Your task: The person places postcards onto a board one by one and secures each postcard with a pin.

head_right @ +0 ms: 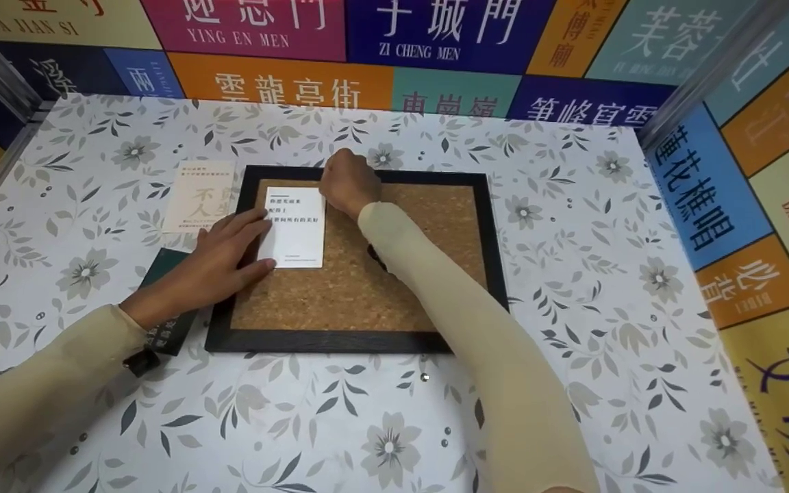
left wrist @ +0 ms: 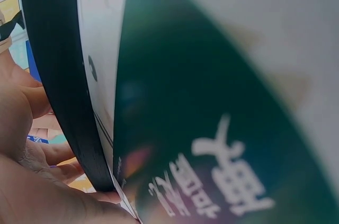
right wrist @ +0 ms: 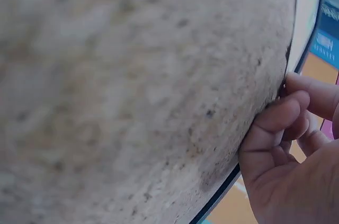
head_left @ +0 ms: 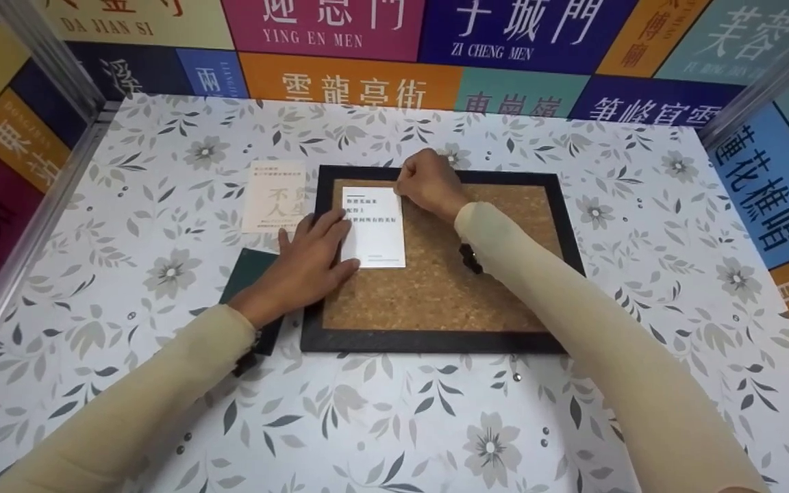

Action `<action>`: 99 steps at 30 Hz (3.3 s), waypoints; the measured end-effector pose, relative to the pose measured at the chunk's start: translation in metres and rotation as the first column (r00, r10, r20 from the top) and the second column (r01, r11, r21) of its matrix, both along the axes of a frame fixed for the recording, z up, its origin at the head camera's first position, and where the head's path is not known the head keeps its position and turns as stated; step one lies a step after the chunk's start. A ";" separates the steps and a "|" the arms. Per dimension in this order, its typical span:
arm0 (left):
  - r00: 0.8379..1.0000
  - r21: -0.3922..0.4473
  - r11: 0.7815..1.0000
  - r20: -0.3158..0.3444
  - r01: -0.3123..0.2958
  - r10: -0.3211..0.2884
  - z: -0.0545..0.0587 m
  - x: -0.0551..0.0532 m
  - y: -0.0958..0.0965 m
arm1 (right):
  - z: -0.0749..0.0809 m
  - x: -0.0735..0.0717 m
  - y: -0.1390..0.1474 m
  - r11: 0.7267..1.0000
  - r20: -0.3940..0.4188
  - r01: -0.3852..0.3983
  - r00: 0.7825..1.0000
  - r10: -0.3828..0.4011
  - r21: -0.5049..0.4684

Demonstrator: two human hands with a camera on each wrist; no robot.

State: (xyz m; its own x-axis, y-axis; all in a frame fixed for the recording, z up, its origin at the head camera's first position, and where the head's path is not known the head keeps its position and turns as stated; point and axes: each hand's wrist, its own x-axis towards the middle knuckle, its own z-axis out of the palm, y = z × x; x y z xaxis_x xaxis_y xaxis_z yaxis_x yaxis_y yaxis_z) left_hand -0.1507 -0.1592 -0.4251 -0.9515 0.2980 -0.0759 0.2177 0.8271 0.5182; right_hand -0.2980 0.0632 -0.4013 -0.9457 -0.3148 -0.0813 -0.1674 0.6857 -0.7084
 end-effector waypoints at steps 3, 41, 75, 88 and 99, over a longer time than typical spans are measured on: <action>1.000 0.006 1.000 -0.005 0.000 0.000 -0.001 0.001 -0.001 | -0.002 0.003 -0.002 0.999 -0.041 -0.035 0.999 0.036 0.026; 1.000 -0.018 1.000 0.013 -0.011 0.012 0.004 -0.002 0.003 | -0.014 -0.008 0.027 0.945 -0.207 -0.307 0.923 0.324 0.108; 0.970 -0.071 0.985 -0.200 -0.159 0.142 0.021 0.041 -0.044 | -0.014 -0.008 0.029 0.944 -0.196 -0.318 0.924 0.330 0.088; 0.999 -0.117 0.993 -0.040 -0.004 -0.001 0.029 0.043 -0.065 | -0.014 -0.006 0.030 0.944 -0.199 -0.320 0.923 0.330 0.083; 0.997 -0.124 0.991 0.059 0.051 -0.043 0.031 0.046 -0.077 | -0.014 -0.008 0.029 0.942 -0.202 -0.327 0.921 0.334 0.070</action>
